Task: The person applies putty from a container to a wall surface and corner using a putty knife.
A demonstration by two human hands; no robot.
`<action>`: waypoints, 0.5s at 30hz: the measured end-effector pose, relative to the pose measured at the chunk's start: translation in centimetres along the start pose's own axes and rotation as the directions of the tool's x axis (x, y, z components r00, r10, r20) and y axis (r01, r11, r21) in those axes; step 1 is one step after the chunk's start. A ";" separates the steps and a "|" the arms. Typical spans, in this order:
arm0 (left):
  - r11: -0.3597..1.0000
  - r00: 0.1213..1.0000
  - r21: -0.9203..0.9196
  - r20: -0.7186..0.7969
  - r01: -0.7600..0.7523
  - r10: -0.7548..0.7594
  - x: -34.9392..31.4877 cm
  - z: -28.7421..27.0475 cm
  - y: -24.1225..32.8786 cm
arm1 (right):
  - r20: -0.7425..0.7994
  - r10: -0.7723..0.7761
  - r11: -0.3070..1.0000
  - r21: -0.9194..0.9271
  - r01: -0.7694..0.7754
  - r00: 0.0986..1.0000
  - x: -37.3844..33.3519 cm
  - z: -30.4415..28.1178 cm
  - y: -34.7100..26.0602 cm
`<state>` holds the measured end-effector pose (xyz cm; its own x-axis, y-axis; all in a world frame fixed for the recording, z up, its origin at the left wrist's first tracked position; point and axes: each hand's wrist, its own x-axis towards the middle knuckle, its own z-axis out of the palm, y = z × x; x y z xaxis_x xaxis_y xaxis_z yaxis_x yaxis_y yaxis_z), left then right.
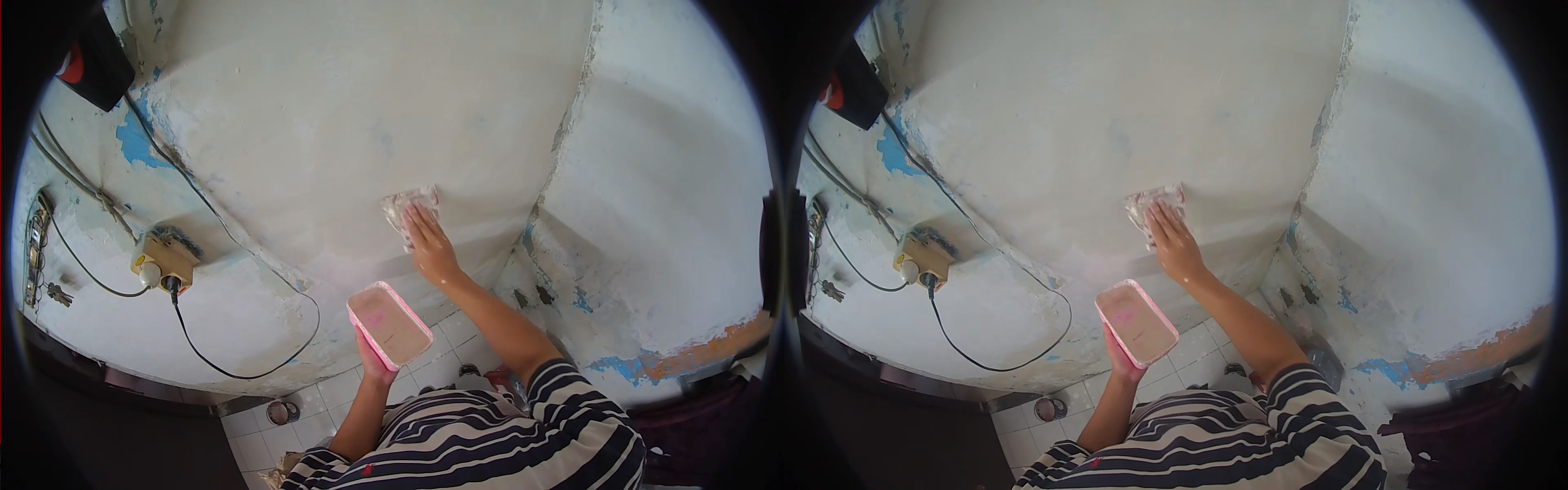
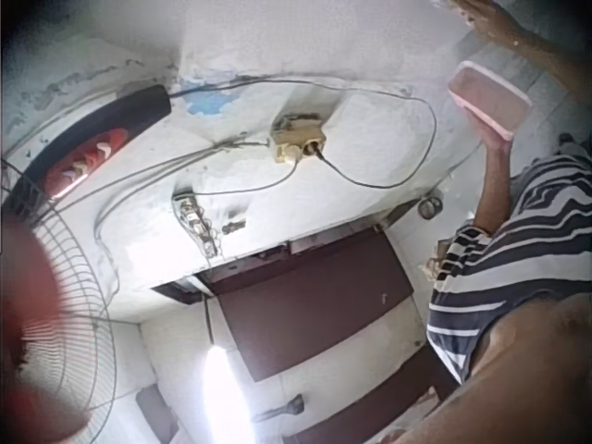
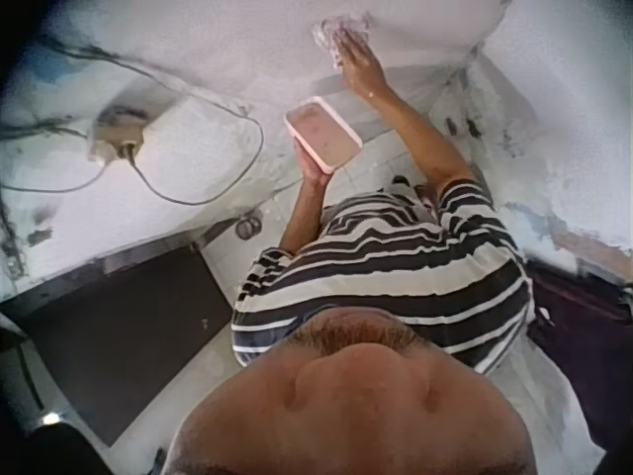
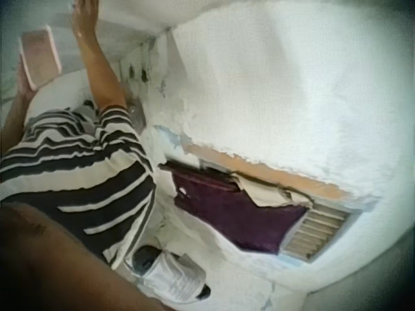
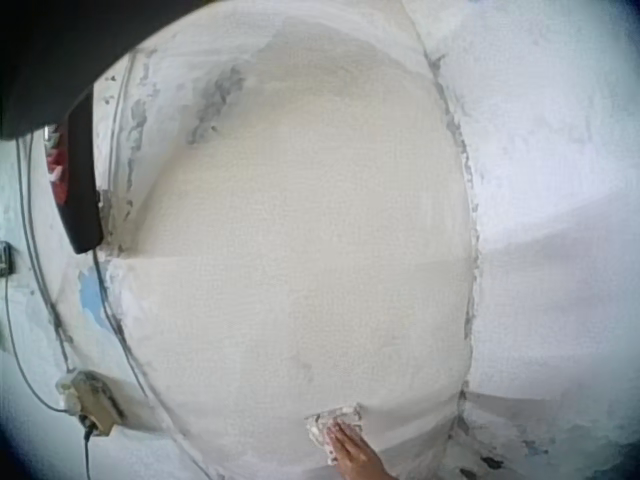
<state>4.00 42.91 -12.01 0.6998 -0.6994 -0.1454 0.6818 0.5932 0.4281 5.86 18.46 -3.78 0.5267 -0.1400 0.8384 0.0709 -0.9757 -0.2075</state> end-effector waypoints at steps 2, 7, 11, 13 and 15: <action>1.000 0.999 0.017 -0.029 -0.018 0.019 -0.2 -0.6 -0.2 | -0.063 0.064 0.991 0.121 -0.056 0.996 0.8 -2.3 -0.6; 1.000 1.000 0.004 -0.014 0.000 0.000 -1.1 -0.6 -0.8 | -0.528 -0.074 0.986 -0.164 -0.016 0.846 13.8 -12.2 3.3; 0.999 0.999 0.028 -0.029 -0.018 0.018 -1.3 -0.3 -0.9 | -0.444 -0.007 0.977 -0.193 -0.088 0.896 17.3 -10.5 7.8; 0.999 0.998 0.028 -0.039 -0.044 0.045 -1.4 -0.3 -0.7 | -0.337 0.081 0.985 -0.117 -0.127 0.938 14.5 -6.7 8.2; 0.999 0.999 0.001 -0.017 -0.037 0.037 -1.4 0.2 -0.7 | -0.250 0.061 0.990 -0.105 -0.089 0.966 8.2 -2.3 6.6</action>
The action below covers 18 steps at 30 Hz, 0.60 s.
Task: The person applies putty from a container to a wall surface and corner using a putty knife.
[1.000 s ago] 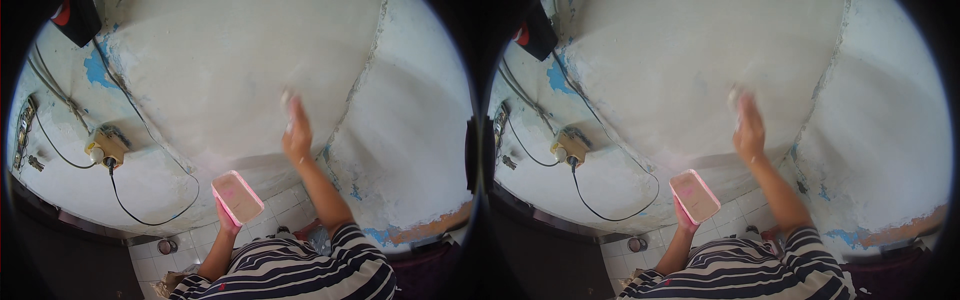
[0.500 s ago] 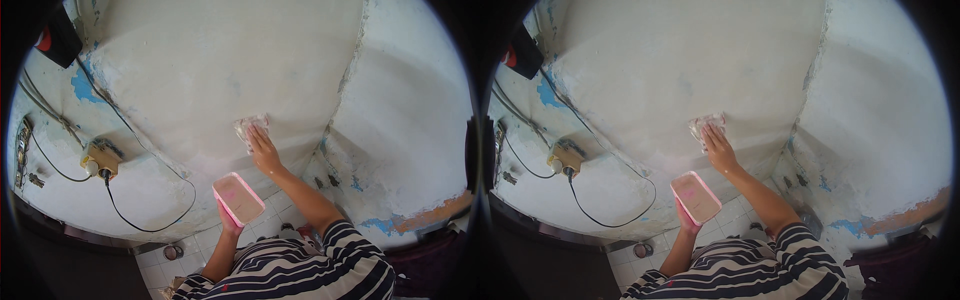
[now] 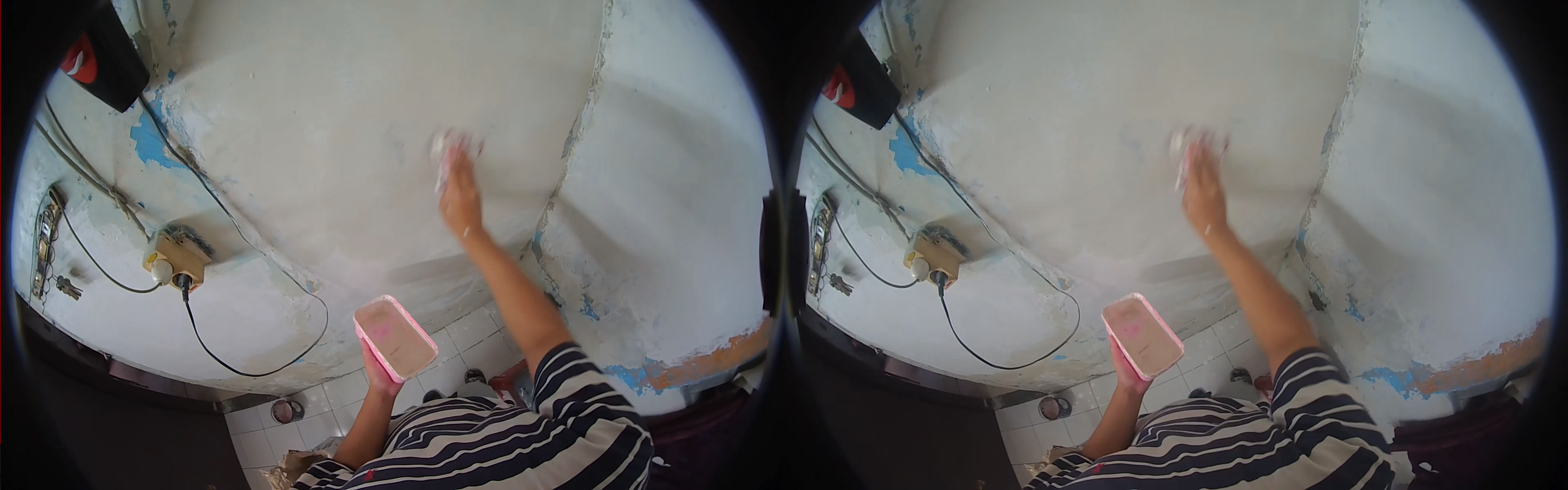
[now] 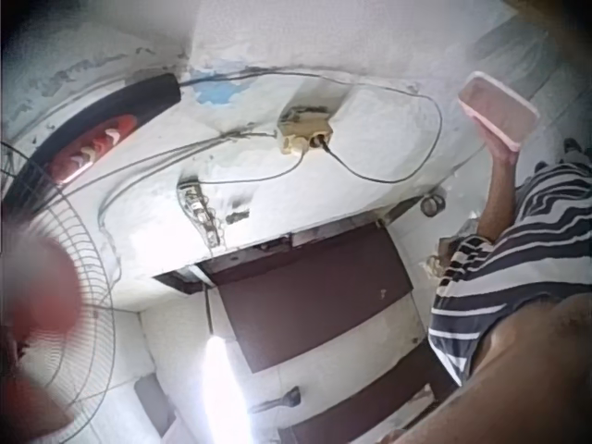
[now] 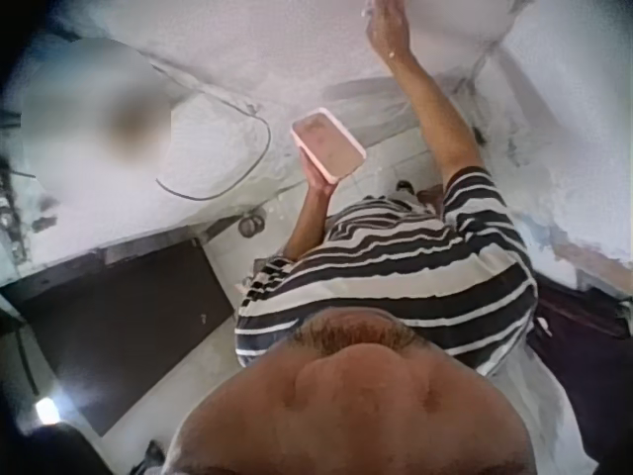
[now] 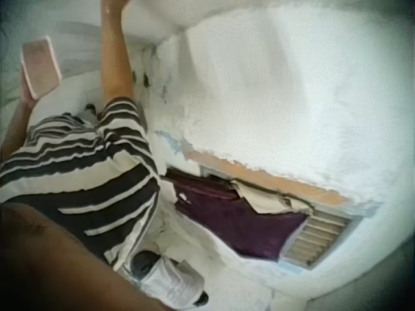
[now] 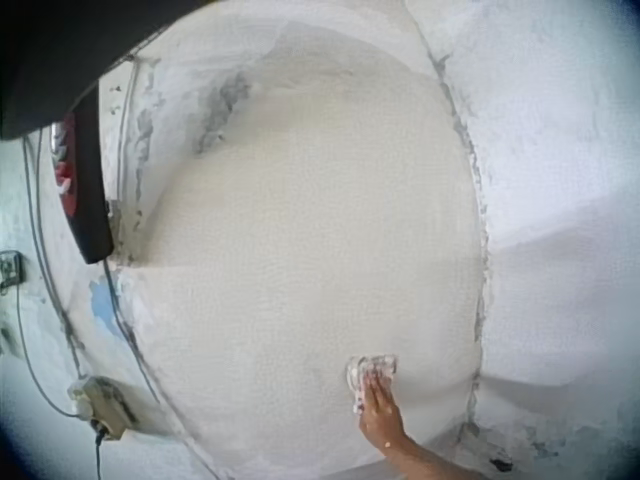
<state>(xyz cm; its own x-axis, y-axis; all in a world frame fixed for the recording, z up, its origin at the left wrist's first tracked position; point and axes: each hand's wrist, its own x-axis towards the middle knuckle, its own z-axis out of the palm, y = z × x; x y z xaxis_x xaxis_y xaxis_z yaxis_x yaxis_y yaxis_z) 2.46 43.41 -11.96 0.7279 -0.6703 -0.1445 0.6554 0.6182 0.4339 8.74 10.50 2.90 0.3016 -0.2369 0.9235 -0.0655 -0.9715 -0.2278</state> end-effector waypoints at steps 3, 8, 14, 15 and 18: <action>0.999 0.999 0.032 -0.033 0.033 -0.032 0.0 -0.7 0.2 | 0.271 0.008 0.997 0.074 -0.030 0.962 -9.8 0.3 -3.7; 1.000 1.000 0.015 -0.008 0.021 -0.021 0.1 -0.6 0.5 | 0.236 0.076 0.972 0.199 -0.125 0.969 -8.8 -3.8 -5.2; 0.999 0.999 0.006 0.007 0.039 -0.039 0.0 -0.2 0.0 | -0.326 -0.134 0.990 -0.011 0.138 0.936 14.3 -8.2 -4.1; 1.000 1.000 0.006 0.009 0.029 -0.029 0.0 -0.4 0.0 | -0.339 -0.187 0.982 -0.067 0.175 0.922 16.2 -7.7 -3.8; 1.000 1.000 -0.005 0.006 0.018 -0.018 0.4 -0.6 0.0 | -0.224 -0.164 0.983 -0.115 0.141 0.961 15.1 -3.7 -3.2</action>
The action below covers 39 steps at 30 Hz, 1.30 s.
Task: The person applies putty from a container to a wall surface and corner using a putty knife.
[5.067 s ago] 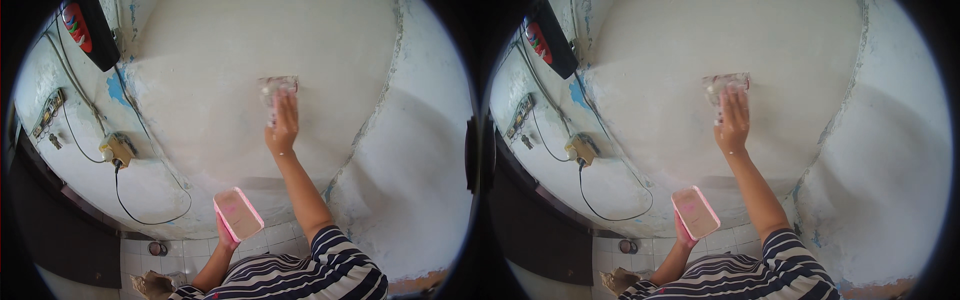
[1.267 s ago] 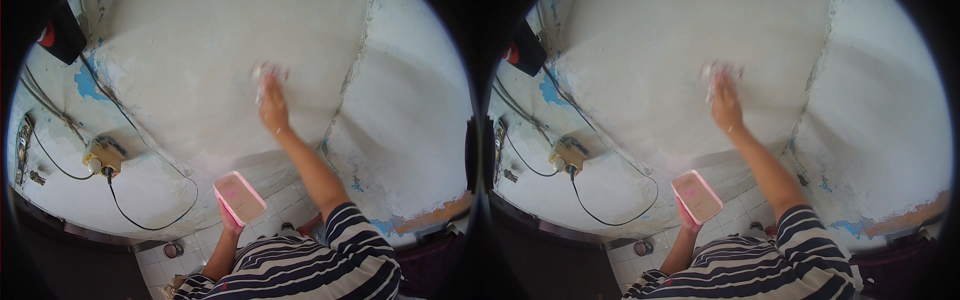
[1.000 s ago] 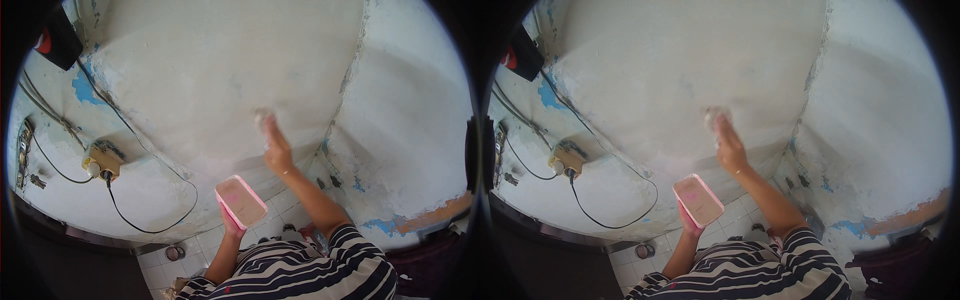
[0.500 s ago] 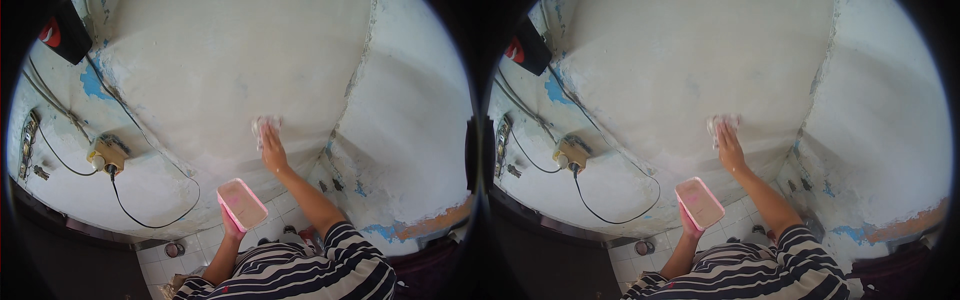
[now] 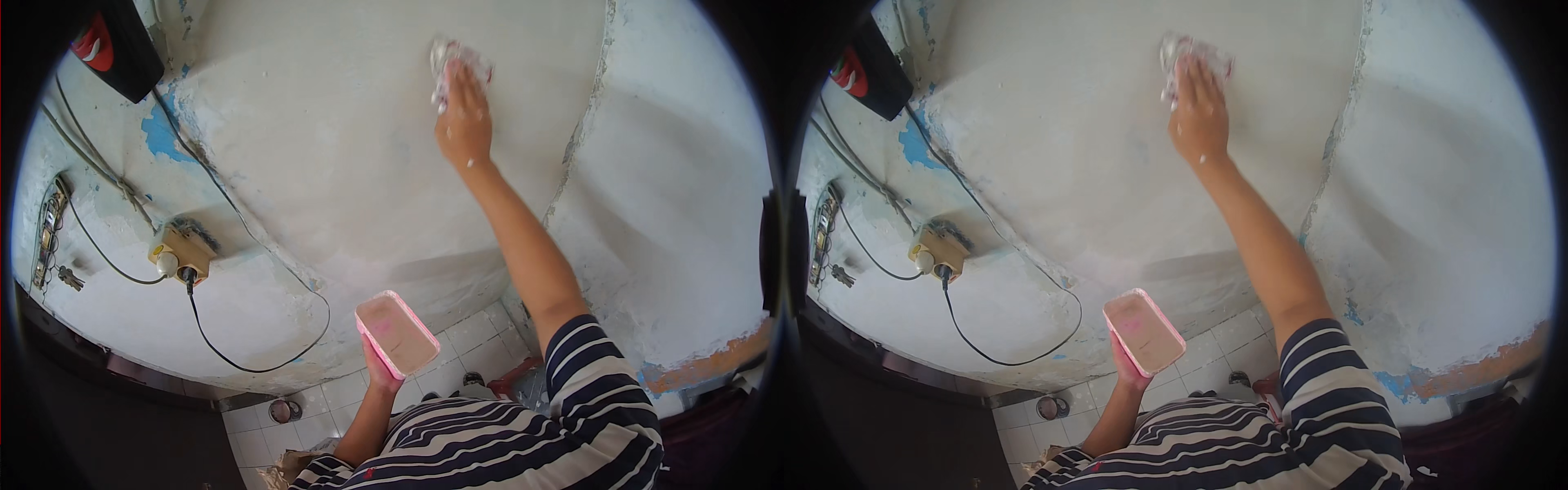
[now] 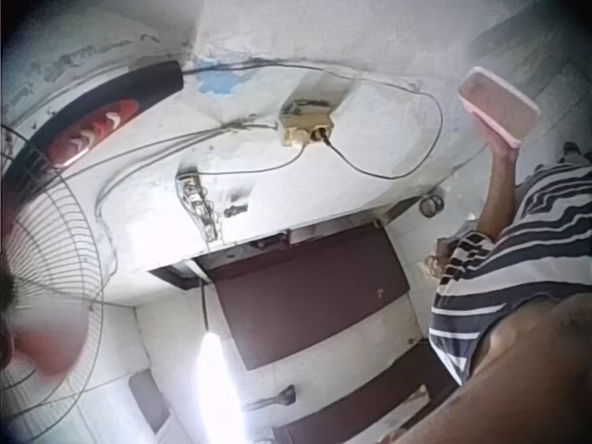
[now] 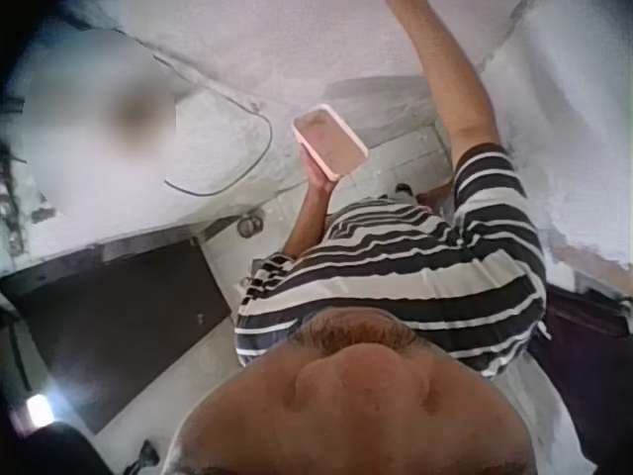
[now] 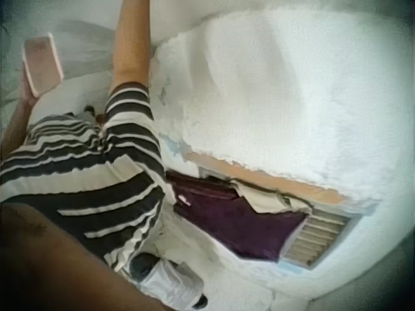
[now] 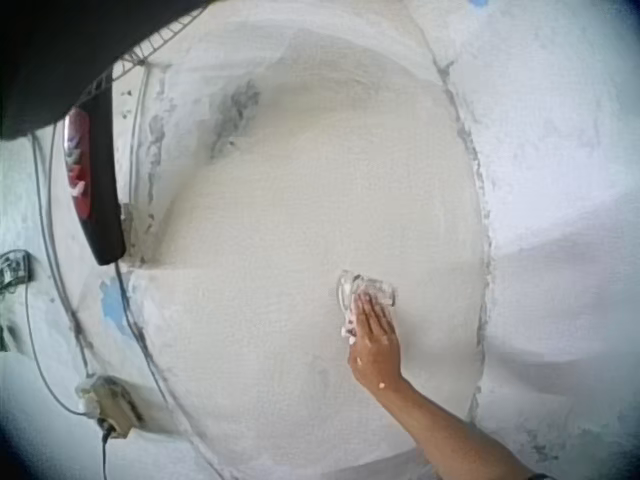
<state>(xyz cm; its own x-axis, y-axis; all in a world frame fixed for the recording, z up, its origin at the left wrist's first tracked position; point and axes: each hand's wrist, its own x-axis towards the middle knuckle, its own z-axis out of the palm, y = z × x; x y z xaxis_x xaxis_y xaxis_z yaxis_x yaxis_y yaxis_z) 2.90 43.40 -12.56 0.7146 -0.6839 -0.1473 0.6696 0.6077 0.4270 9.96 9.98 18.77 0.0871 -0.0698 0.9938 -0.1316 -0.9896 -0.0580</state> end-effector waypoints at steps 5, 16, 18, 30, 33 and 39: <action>0.999 0.999 0.005 0.000 -0.041 0.041 0.0 0.4 0.8 | 0.335 -0.027 0.998 0.060 0.007 0.942 -17.9 -1.0 -6.8; 0.999 1.000 0.043 0.007 0.001 -0.002 0.7 0.0 0.7 | -0.200 0.008 0.996 0.091 0.010 0.980 1.9 -4.1 -1.6; 1.000 1.000 0.016 -0.007 0.002 -0.002 0.6 -0.2 0.6 | -0.130 -0.004 0.998 0.054 0.011 0.992 3.5 -1.6 -0.7; 0.997 0.996 0.022 -0.050 -0.070 0.071 0.2 -0.7 3.0 | 0.425 -0.005 0.949 0.287 -0.129 0.905 -20.7 -4.5 -11.3; 0.998 0.997 0.007 -0.035 -0.070 0.070 0.2 -0.3 3.2 | 0.158 0.107 0.919 0.361 -0.159 0.982 -12.0 -5.5 -7.8; 0.996 0.995 0.024 -0.049 -0.083 0.084 0.2 -0.4 2.8 | 0.042 -0.034 0.995 0.098 0.030 0.999 -3.6 -0.6 -6.2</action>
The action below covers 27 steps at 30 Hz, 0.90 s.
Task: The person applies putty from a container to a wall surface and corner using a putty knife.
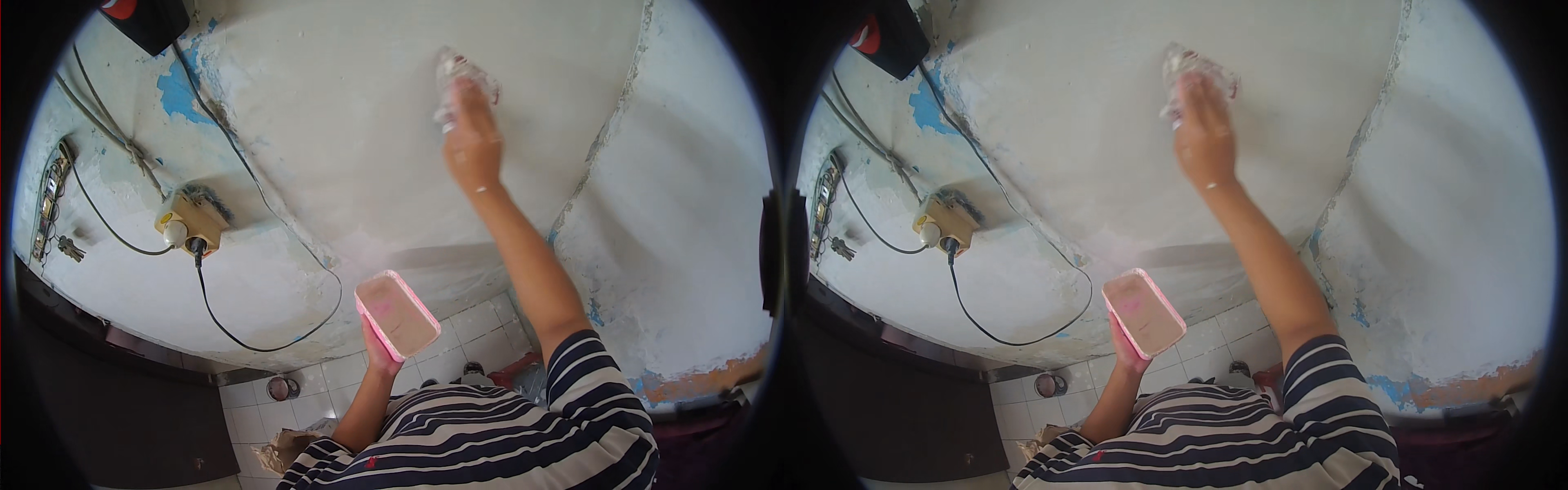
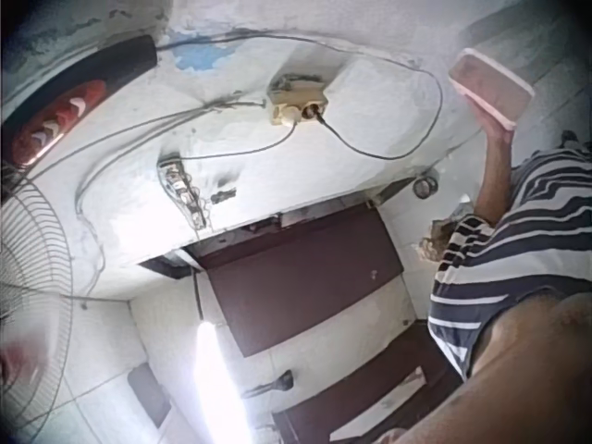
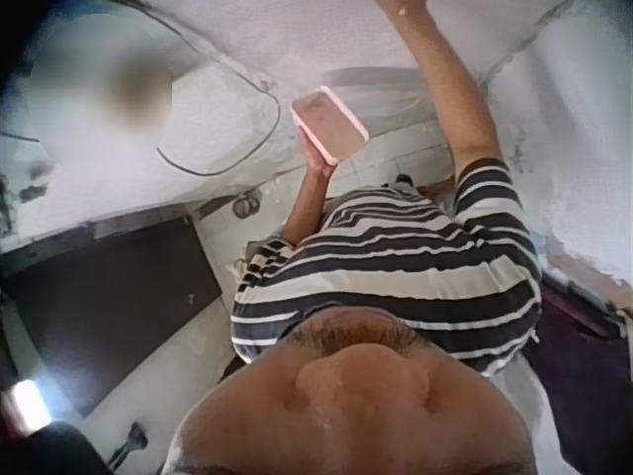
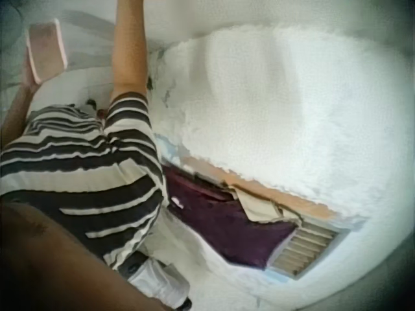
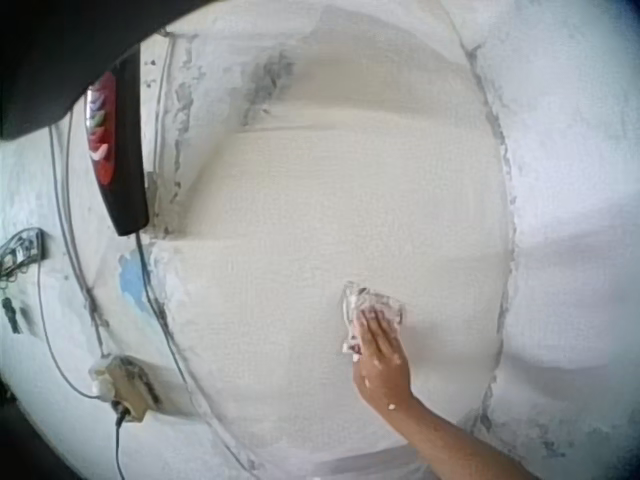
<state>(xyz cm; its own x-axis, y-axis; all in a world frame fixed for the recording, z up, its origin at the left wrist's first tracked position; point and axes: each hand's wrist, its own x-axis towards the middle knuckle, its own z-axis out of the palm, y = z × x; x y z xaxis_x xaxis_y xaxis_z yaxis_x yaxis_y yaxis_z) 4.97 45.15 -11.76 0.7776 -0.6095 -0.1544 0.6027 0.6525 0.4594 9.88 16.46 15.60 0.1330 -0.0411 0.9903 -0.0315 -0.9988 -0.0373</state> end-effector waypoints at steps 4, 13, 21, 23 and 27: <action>1.000 1.000 -0.001 -0.012 -0.008 0.008 0.0 0.4 0.3 | 0.232 -0.002 0.999 0.042 -0.008 0.973 -11.9 3.8 -4.2; 0.999 1.000 -0.028 0.004 -0.019 0.019 -0.6 -0.2 0.5 | 0.668 0.482 0.530 0.293 -0.796 0.567 -20.3 -6.6 -6.5; 0.939 0.957 0.226 -0.071 -0.260 0.282 0.6 1.6 -0.4 | 0.779 0.584 -0.194 0.406 -0.893 0.227 -14.6 -12.2 -8.5; 0.905 0.935 0.278 -0.052 -0.323 0.350 0.6 2.9 -0.5 | 0.778 0.546 0.029 0.352 -0.936 0.310 -14.8 -12.9 -10.1; 0.878 0.904 0.279 -0.072 -0.388 0.422 1.4 3.4 -1.3 | 0.810 0.343 0.547 0.240 -0.802 0.476 -13.2 -13.9 -14.2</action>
<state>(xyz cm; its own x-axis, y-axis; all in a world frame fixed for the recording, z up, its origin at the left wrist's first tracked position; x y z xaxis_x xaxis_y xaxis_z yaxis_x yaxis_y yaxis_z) 4.70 41.92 -9.62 0.9700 -0.2428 -0.0089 0.1777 0.6841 0.7074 -5.19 31.55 4.91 0.8546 -0.3838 0.3497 0.1134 -0.5192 -0.8471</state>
